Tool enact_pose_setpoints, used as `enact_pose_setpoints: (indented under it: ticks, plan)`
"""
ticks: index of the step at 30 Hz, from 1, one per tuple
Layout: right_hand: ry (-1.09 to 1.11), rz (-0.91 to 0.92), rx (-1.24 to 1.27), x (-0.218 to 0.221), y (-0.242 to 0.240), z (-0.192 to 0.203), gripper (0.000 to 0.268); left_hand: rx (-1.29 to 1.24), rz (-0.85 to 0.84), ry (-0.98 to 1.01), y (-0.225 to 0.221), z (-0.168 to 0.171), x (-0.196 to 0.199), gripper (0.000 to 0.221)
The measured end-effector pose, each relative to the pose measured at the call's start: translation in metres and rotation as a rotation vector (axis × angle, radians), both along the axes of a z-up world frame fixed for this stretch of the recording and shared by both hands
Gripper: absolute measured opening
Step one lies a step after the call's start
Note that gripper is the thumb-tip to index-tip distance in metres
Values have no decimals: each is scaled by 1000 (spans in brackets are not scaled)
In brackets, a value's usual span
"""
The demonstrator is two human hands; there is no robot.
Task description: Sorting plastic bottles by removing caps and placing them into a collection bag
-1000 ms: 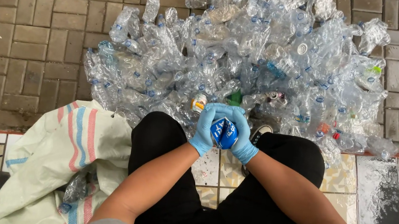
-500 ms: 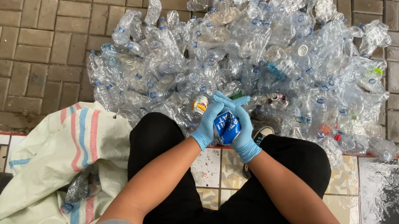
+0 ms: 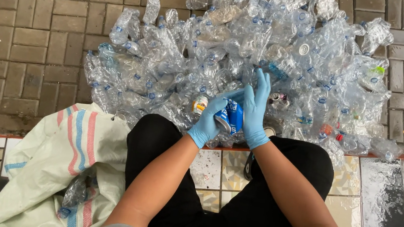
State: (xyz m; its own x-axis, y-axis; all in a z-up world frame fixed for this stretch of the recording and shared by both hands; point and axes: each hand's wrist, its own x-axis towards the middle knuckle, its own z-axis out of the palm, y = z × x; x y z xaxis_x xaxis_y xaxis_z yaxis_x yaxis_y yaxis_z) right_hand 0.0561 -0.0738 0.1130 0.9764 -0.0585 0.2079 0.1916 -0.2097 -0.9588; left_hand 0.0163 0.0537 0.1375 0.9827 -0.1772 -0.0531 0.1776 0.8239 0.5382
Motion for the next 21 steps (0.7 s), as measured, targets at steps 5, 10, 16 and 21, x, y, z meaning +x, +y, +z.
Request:
enact_pose_setpoints:
  ticks: [5,10,16,21]
  plan:
    - [-195,-143,-564,20,-11,17,57,-183,-133,102,10,-19,4,55]
    - [-73,151,-142,27,-14,31,32,3,9,166,16,4,2,33]
    - [35,339,-26,-16,29,31,59,683,381,259,4,-14,19,28]
    - [55,8,-130,-23,42,10,32,924,447,64,-2,-84,29,31]
